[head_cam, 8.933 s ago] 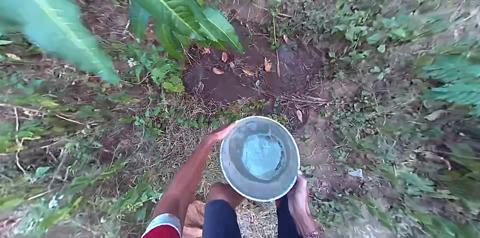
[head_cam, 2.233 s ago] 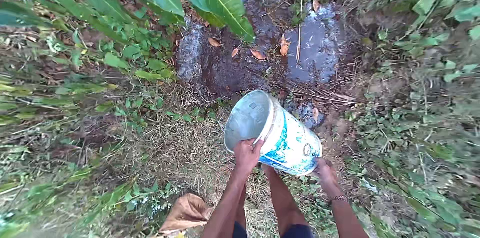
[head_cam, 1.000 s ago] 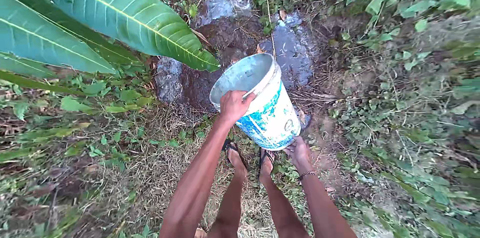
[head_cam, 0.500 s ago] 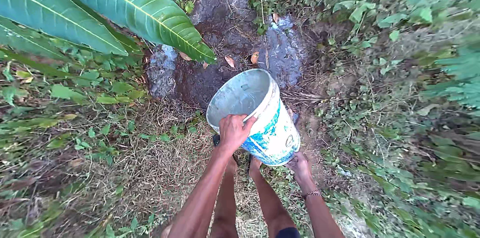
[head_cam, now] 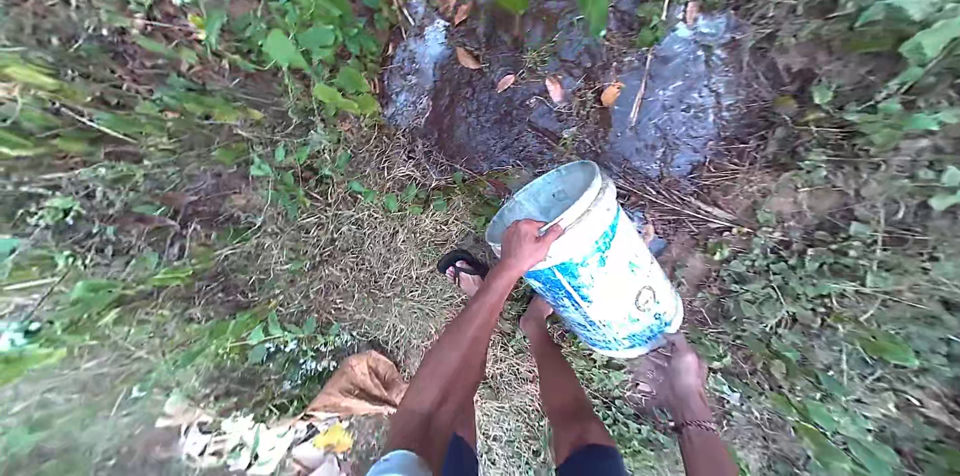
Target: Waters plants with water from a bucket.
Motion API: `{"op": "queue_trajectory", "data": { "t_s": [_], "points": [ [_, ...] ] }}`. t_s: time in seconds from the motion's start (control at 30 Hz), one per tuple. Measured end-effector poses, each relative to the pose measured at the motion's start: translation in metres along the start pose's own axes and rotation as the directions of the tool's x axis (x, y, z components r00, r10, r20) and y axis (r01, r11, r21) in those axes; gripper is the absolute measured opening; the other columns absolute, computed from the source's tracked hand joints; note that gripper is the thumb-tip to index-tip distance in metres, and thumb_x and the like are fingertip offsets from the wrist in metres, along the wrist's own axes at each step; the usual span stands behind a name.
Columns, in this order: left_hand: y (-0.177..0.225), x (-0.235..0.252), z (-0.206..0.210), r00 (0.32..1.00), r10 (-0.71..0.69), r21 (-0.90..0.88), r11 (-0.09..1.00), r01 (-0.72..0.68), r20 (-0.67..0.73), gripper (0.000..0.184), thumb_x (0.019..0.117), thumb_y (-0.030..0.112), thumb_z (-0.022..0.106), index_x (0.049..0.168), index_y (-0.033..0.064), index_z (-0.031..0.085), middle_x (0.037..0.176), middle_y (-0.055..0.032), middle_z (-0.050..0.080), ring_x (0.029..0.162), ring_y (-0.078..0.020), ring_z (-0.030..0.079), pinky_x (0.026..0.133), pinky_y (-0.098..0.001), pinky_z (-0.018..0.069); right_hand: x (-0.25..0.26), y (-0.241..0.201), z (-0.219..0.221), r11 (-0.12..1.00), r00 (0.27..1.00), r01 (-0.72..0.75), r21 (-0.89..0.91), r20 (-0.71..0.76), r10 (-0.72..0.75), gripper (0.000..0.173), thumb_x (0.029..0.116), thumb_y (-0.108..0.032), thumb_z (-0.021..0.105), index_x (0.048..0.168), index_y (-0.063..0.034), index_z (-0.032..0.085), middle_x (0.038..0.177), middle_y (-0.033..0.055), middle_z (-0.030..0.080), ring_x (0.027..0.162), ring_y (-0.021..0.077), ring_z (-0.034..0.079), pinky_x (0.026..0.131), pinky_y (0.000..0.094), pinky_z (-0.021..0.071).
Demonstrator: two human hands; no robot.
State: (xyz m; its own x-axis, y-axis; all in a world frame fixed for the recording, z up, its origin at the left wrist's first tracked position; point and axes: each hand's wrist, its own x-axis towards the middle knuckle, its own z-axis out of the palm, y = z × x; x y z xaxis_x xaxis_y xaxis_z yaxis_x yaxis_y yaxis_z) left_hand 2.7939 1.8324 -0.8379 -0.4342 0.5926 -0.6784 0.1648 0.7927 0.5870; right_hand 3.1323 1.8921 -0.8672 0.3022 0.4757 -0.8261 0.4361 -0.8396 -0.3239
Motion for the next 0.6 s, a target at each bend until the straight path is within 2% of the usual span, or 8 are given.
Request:
{"op": "queue_trajectory", "data": {
  "t_s": [0.1,0.2,0.3,0.4,0.5,0.6],
  "points": [
    [-0.022,0.007,-0.005,0.998,-0.035,-0.057,0.998,0.033,-0.047,0.047,0.1044,0.043,0.055,0.095,0.0028,0.076,0.092,-0.0198,0.072,0.095,-0.0362,0.068,0.088,-0.0602,0.0511,0.001,-0.009,0.014,0.997,0.998,0.059,-0.057,0.018,-0.058,0.044,0.1042,-0.03,0.049,0.136,0.0007,0.051,0.11,0.0197,0.062,0.08,0.0247,0.066,0.069,0.0442,0.0582],
    [-0.043,0.02,-0.012,0.995,-0.051,-0.066,0.997,0.045,-0.086,0.052,0.1042,0.049,0.052,0.089,0.0036,0.074,0.089,-0.0192,0.071,0.091,-0.0367,0.068,0.083,-0.062,0.0515,0.001,-0.018,0.03,0.991,0.996,0.083,-0.101,0.047,-0.079,0.044,0.1043,-0.031,0.048,0.134,0.0014,0.053,0.111,0.0206,0.063,0.08,0.0253,0.068,0.068,0.0448,0.0586],
    [-0.059,0.023,-0.018,0.991,-0.052,-0.073,0.996,0.043,-0.122,0.052,0.1041,0.048,0.053,0.085,0.0044,0.073,0.083,-0.0181,0.069,0.086,-0.0361,0.068,0.078,-0.0624,0.0514,0.0,-0.02,0.045,0.99,0.995,0.073,-0.124,0.073,-0.064,0.044,0.1047,-0.03,0.049,0.137,-0.0002,0.051,0.113,0.0211,0.062,0.082,0.0267,0.067,0.07,0.0457,0.0579],
    [-0.074,0.013,-0.023,0.986,-0.06,-0.092,0.995,0.046,-0.157,0.051,0.1041,0.047,0.053,0.085,0.0044,0.073,0.082,-0.0175,0.069,0.084,-0.0356,0.068,0.077,-0.062,0.0513,-0.002,-0.018,0.055,0.986,0.995,0.078,-0.144,0.072,-0.068,0.044,0.104,-0.028,0.051,0.137,0.0,0.051,0.114,0.0216,0.061,0.082,0.0272,0.066,0.07,0.046,0.058],
    [-0.083,-0.012,-0.027,0.977,-0.118,-0.156,0.984,0.091,-0.175,0.05,0.1048,0.045,0.054,0.088,0.0028,0.074,0.085,-0.0194,0.07,0.087,-0.037,0.068,0.082,-0.062,0.0515,-0.003,-0.017,0.059,0.972,0.991,0.119,-0.204,0.078,-0.105,0.044,0.1037,-0.029,0.051,0.137,0.0,0.052,0.112,0.0215,0.062,0.082,0.0268,0.066,0.07,0.0463,0.0575],
    [-0.104,-0.03,-0.018,0.956,-0.188,-0.24,0.962,0.133,-0.226,0.047,0.1047,0.042,0.055,0.084,0.0035,0.073,0.08,-0.0168,0.069,0.083,-0.034,0.068,0.08,-0.0594,0.0519,0.001,-0.022,0.067,0.937,0.984,0.18,-0.298,0.072,-0.166,0.044,0.1017,-0.03,0.054,0.134,-0.0006,0.055,0.115,0.0221,0.062,0.09,0.0297,0.065,0.076,0.0513,0.0561]
  ]
}}
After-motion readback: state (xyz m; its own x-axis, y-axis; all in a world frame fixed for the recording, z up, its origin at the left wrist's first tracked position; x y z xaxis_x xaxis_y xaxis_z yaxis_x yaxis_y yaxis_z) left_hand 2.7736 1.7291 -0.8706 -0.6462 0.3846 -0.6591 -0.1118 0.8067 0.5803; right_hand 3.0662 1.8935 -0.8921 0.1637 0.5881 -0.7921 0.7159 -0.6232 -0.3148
